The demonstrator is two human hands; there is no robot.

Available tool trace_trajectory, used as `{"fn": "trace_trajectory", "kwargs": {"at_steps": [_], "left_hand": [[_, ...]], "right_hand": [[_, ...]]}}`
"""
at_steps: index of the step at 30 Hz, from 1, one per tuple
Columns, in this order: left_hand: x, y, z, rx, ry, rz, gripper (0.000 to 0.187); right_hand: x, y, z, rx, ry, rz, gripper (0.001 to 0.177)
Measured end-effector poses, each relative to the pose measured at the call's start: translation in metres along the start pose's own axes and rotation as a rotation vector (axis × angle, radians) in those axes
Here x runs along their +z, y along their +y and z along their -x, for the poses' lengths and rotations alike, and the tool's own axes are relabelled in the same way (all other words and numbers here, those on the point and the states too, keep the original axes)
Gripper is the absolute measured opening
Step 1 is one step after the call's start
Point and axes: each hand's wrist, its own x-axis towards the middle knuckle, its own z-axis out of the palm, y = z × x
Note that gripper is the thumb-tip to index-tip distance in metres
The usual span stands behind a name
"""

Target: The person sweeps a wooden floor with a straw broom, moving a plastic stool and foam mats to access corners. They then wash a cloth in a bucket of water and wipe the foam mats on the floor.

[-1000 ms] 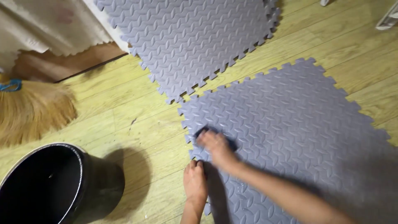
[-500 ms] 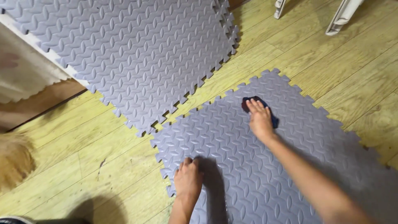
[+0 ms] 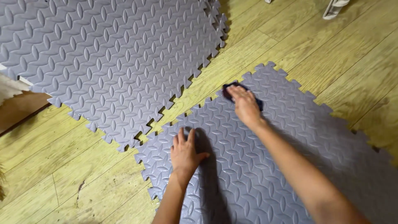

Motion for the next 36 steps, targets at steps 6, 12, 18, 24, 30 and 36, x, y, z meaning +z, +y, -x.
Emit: {"fn": "trace_trajectory", "kwargs": {"at_steps": [6, 12, 18, 24, 30, 36], "left_hand": [[0.011, 0.015, -0.018, 0.018, -0.091, -0.042, 0.108], [0.009, 0.023, -0.023, -0.009, -0.166, -0.138, 0.108], [0.010, 0.022, -0.021, -0.016, -0.153, -0.093, 0.109], [0.015, 0.025, -0.021, -0.029, -0.169, -0.092, 0.109], [0.011, 0.025, -0.019, -0.028, -0.177, -0.114, 0.108], [0.022, 0.024, -0.023, -0.033, -0.185, -0.150, 0.107]], "right_hand": [[0.031, -0.046, 0.019, -0.112, -0.102, -0.052, 0.044], [0.030, -0.048, -0.018, -0.001, -0.117, -0.053, 0.044], [-0.002, -0.062, 0.035, -0.100, -0.141, -0.104, 0.049], [0.025, -0.060, -0.006, -0.095, -0.109, -0.124, 0.045], [0.000, -0.082, 0.043, -0.062, -0.176, -0.174, 0.046], [0.039, -0.084, 0.010, -0.094, -0.167, -0.202, 0.046]]}}
